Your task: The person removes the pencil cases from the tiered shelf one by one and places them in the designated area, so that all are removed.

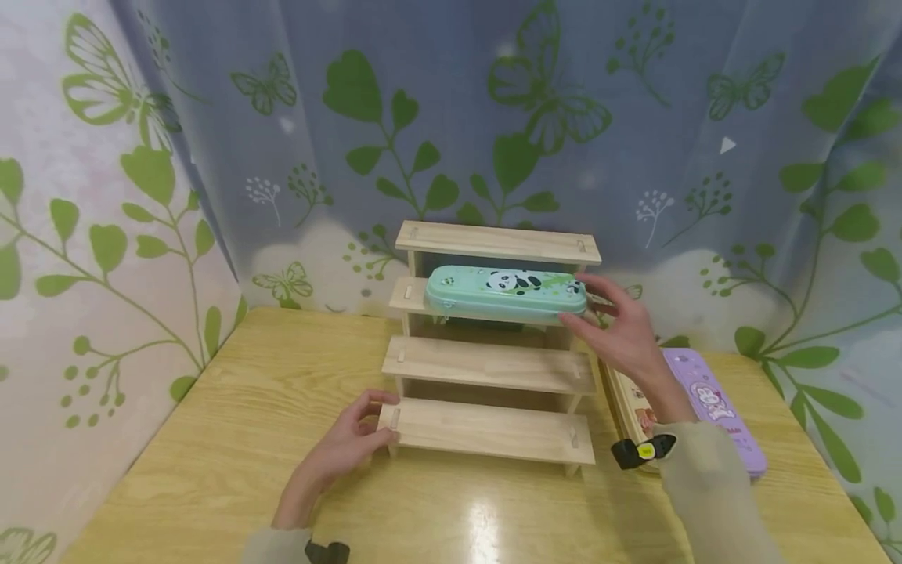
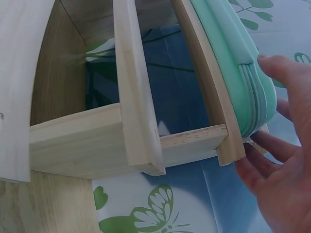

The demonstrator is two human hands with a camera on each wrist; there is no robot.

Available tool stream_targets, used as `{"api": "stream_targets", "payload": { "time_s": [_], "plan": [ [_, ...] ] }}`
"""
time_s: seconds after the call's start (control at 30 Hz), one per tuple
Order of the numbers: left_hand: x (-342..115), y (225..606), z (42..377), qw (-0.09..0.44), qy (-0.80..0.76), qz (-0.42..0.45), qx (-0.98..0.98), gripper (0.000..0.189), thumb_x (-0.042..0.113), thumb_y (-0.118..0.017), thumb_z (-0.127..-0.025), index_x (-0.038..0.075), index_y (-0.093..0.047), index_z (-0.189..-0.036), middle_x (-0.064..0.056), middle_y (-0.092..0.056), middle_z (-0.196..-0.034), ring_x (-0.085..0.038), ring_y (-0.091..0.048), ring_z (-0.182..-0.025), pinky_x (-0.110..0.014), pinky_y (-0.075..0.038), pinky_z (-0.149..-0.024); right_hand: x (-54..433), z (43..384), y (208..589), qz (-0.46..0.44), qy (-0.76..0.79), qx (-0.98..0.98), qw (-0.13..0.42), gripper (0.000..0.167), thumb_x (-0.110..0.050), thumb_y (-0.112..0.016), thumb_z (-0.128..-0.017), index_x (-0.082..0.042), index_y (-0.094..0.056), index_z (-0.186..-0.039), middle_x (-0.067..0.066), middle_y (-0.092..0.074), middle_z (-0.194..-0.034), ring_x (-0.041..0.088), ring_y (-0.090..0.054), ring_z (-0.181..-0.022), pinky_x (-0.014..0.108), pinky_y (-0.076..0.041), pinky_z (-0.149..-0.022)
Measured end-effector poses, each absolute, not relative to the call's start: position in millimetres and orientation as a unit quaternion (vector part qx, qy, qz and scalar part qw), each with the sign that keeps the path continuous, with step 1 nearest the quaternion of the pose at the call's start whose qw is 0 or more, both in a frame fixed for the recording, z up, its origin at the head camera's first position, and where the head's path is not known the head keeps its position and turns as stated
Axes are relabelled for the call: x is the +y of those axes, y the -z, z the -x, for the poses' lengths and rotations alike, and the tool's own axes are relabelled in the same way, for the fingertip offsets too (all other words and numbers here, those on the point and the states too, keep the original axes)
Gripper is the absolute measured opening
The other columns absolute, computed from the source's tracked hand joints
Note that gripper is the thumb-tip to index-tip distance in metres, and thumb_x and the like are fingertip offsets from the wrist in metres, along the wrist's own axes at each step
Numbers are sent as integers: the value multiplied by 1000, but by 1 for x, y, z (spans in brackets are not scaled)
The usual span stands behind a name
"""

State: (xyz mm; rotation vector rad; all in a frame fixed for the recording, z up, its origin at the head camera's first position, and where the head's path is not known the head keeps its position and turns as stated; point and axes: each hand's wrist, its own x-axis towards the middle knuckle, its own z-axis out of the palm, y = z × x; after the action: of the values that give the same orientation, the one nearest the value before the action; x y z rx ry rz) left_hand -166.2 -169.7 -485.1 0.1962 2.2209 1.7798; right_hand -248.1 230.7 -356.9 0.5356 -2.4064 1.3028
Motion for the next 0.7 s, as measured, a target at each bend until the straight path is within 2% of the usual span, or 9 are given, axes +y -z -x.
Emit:
{"api": "stream_targets", "payload": {
  "time_s": [0.2, 0.37, 0.53, 0.7],
  "plan": [
    [-168, 483, 166, 141, -613, -62, 775, 52, 13, -71, -90, 14, -50, -138, -22, -45, -146, -31, -58, -115, -37, -53, -88, 232, 254, 355, -180, -442, -868, 140, 64, -17, -82, -86, -12, -56, -144, 19, -57, -145, 36, -57, -125, 57, -47, -105],
    [-169, 483, 165, 143, -611, -64, 776, 53, 15, -71, -91, 14, -49, -139, -22, -44, -147, -31, -58, -117, -37, -54, -90, 232, 255, 356, -184, -428, -874, 140, 60, -15, -86, -82, -9, -61, -136, 15, -58, -134, 27, -55, -118, 52, -46, -104],
    [-170, 484, 166, 144, -613, -69, 773, 53, 15, -71, -92, 14, -48, -140, -22, -43, -148, -30, -59, -116, -38, -54, -90, 234, 249, 357, -196, -416, -875, 152, 56, -13, -89, -77, -6, -63, -126, 12, -55, -124, 19, -53, -108, 34, -46, -99],
    [-169, 484, 166, 145, -620, -63, 769, 53, 13, -71, -91, 13, -48, -139, -23, -45, -144, -27, -63, -106, -37, -55, -88, 234, 241, 357, -203, -425, -869, 153, 55, -10, -90, -75, -3, -62, -121, 13, -55, -129, 18, -55, -109, 14, -47, -94]
  ]
}}
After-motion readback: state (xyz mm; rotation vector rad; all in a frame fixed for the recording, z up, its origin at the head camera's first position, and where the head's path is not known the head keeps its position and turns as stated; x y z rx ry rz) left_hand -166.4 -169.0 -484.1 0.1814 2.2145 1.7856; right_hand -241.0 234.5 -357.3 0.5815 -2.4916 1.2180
